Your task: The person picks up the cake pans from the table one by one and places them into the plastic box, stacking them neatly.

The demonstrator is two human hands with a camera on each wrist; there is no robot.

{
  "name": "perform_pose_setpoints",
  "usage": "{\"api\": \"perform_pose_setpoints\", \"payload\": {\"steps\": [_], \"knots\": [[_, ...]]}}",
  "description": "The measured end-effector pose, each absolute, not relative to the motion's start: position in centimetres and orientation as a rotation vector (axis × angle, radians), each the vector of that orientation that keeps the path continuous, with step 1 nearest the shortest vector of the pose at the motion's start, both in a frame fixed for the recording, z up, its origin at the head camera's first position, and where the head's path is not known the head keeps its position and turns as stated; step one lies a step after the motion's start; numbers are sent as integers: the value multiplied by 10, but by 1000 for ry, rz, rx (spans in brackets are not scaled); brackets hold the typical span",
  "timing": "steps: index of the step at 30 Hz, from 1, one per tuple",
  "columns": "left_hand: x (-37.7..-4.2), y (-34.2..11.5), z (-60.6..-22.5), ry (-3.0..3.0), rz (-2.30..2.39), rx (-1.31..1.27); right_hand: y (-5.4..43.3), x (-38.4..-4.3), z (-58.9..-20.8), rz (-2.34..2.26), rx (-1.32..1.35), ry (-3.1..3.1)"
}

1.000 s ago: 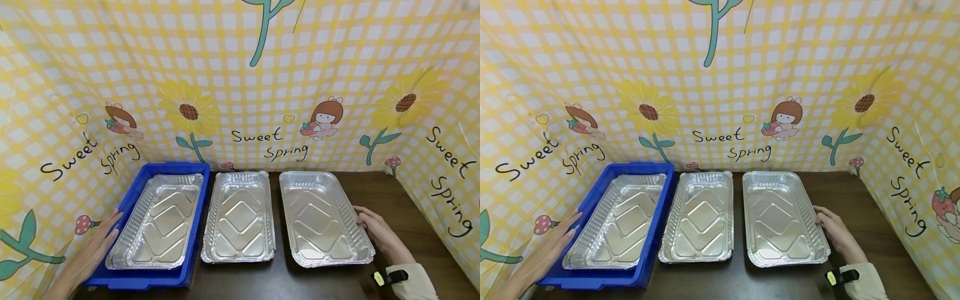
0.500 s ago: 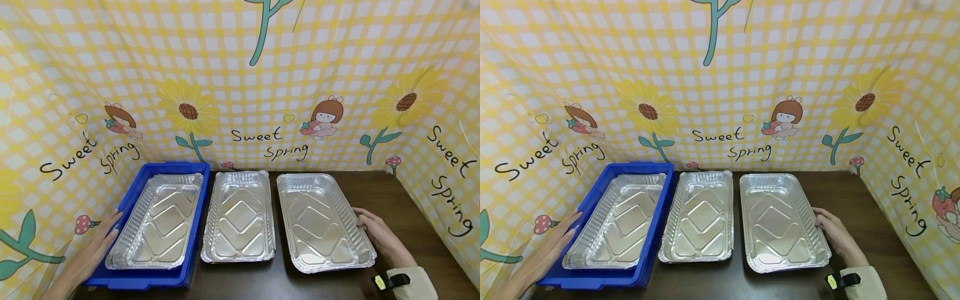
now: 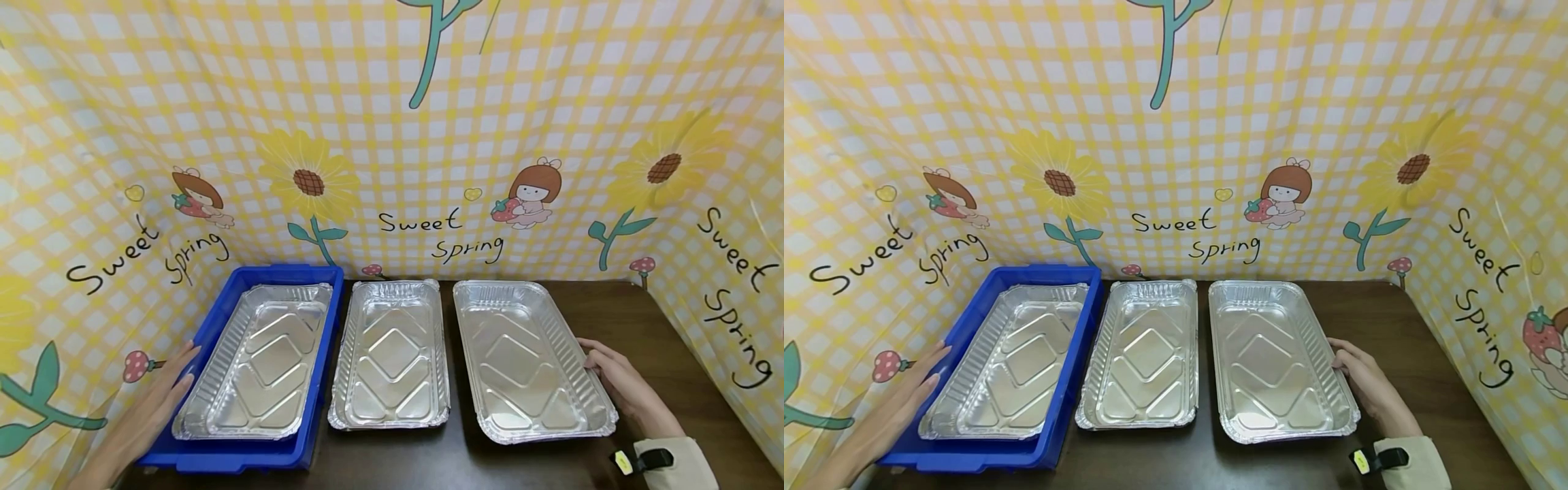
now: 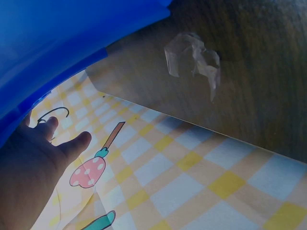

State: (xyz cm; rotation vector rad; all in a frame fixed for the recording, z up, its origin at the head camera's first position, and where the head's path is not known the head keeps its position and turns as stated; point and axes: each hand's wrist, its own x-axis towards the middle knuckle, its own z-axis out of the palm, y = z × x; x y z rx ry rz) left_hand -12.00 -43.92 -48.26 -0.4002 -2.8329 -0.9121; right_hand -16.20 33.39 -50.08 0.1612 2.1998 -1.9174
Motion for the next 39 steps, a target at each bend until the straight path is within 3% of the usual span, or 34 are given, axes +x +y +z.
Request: {"api": "perform_pose_setpoints", "payload": {"steps": [39], "knots": [[-120,-439,-483,-2862,-931,-368,334,-166,-489,-1998,-36,2112]]}}
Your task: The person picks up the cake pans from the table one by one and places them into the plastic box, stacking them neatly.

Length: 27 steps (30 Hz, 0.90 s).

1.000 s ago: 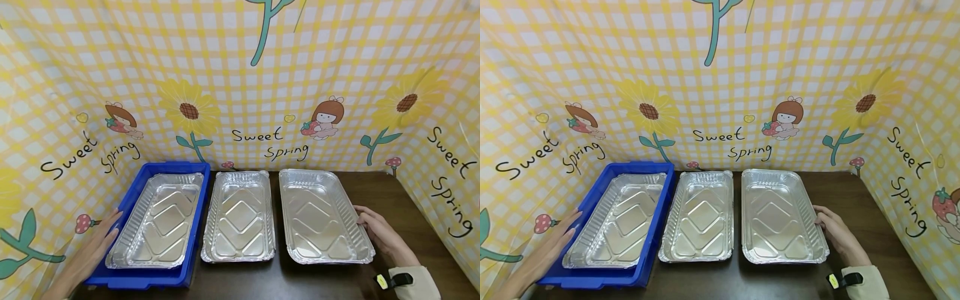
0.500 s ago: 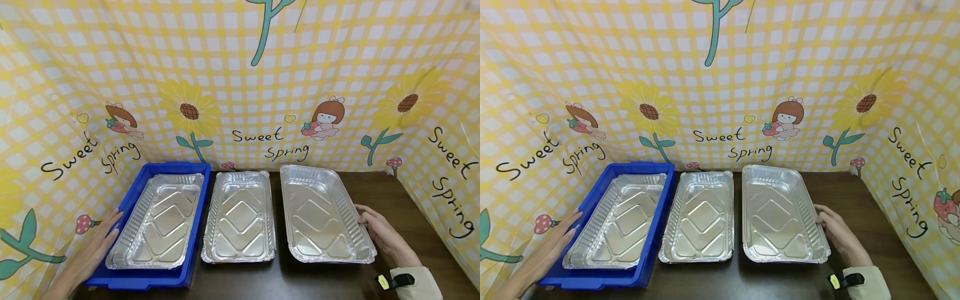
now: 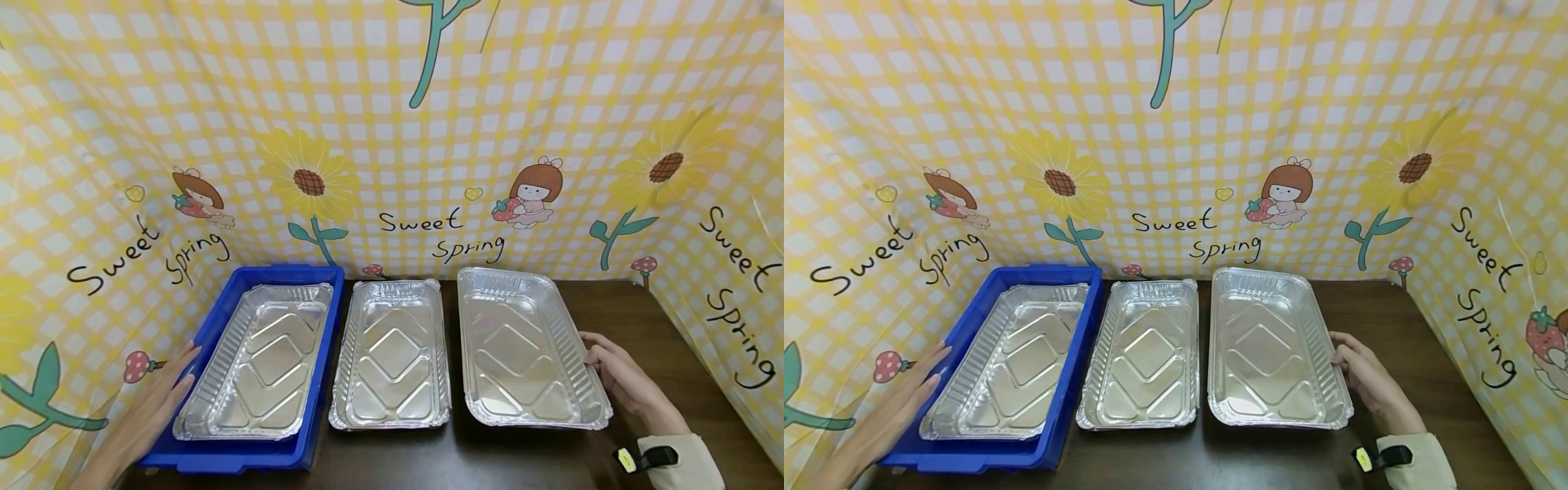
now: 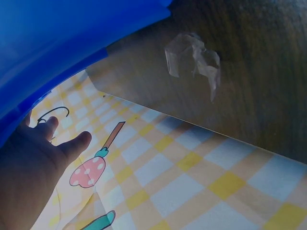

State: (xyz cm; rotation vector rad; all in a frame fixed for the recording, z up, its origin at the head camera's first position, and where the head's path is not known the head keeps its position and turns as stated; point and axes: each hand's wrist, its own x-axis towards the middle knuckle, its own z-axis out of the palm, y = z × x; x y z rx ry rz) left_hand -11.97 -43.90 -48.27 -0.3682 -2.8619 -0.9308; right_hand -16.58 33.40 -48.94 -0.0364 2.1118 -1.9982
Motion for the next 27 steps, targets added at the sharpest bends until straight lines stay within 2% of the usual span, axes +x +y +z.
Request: {"api": "perform_pose_setpoints", "payload": {"steps": [8,27], "knots": [[-120,-439,-483,-2855,-933,-375,332,-167,-485,-2035,-107,2078],[-120,-440,-483,-2832,-943,-391,312,-171,-470,-1899,-34,2144]]}}
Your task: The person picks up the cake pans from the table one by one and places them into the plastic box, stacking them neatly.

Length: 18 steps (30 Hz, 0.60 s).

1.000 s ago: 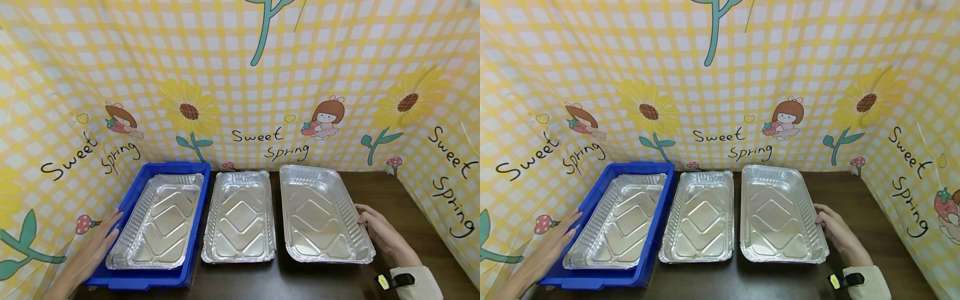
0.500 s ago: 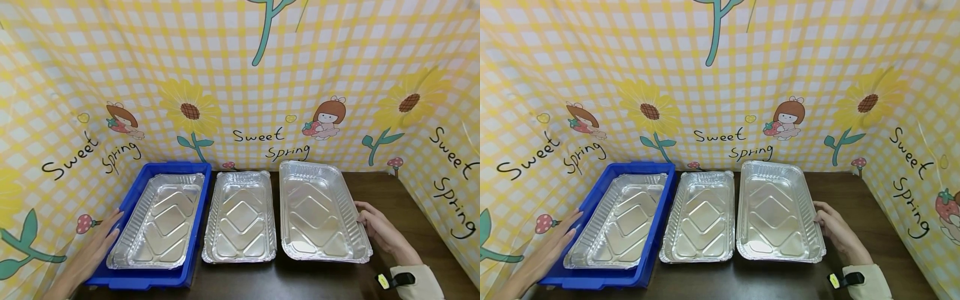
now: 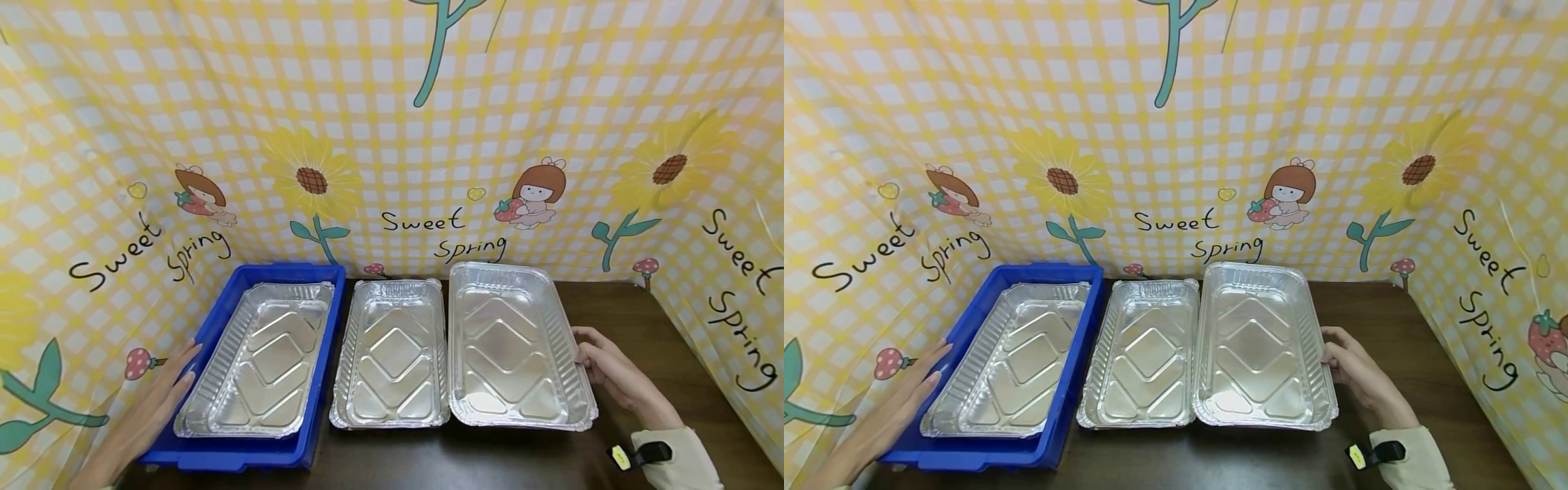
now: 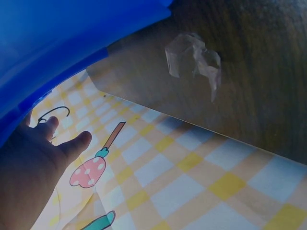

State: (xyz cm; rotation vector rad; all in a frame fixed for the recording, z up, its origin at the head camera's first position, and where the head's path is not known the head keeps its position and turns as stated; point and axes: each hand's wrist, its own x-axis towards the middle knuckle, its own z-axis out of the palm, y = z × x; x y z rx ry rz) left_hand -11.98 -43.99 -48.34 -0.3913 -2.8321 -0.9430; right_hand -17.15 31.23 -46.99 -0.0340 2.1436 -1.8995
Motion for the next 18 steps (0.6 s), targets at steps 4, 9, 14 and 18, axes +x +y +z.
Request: {"api": "perform_pose_setpoints", "payload": {"steps": [4,9,14,18], "knots": [[-122,-441,-483,-2835,-954,-394,308,-172,-470,-1895,-64,2151],[-122,-441,-484,-2843,-957,-393,302,-172,-466,-1919,-75,2143],[-121,-441,-484,-2838,-946,-394,295,-172,-461,-1912,-85,2146],[-121,-441,-484,-2834,-936,-397,289,-172,-459,-1894,-93,2137]]}}
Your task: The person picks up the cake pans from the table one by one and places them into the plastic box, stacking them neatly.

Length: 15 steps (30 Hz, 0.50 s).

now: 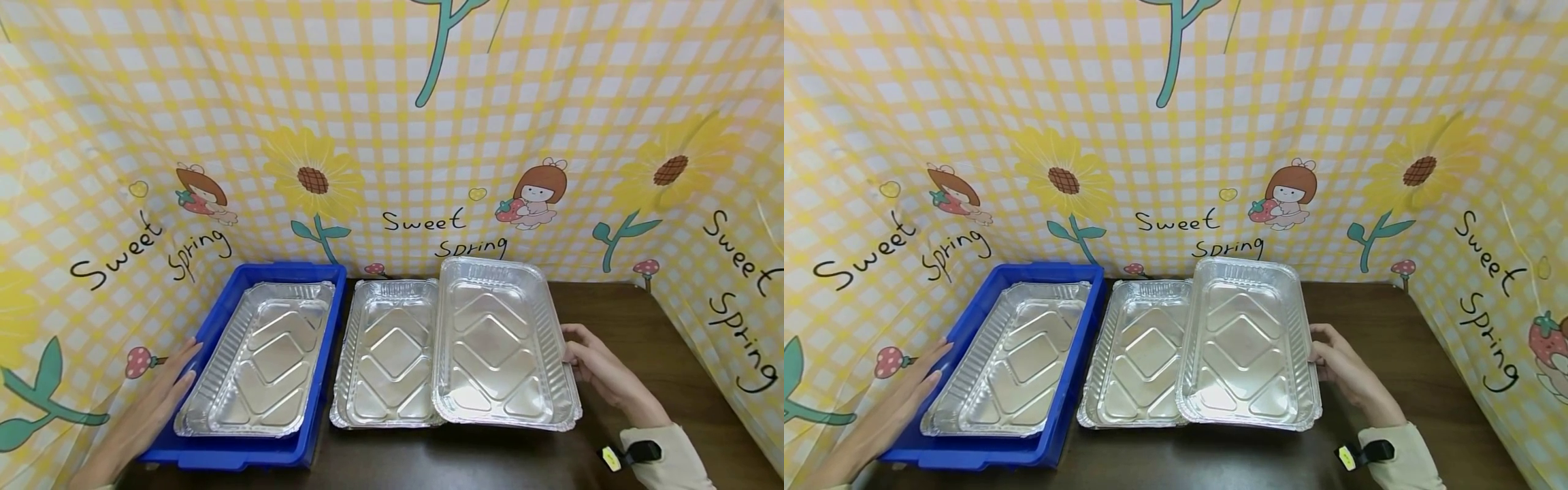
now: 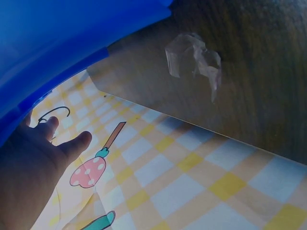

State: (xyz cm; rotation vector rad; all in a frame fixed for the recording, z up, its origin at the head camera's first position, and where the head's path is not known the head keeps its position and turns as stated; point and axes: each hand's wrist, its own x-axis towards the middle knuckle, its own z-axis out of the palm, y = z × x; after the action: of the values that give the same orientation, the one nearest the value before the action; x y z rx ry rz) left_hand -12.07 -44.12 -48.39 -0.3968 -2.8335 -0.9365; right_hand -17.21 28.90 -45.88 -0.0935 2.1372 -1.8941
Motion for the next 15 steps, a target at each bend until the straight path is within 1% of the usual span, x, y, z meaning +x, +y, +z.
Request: {"api": "perform_pose_setpoints", "payload": {"steps": [15], "knots": [[-119,-440,-483,-2845,-930,-380,270,-175,-453,-1894,-134,2069]]}}
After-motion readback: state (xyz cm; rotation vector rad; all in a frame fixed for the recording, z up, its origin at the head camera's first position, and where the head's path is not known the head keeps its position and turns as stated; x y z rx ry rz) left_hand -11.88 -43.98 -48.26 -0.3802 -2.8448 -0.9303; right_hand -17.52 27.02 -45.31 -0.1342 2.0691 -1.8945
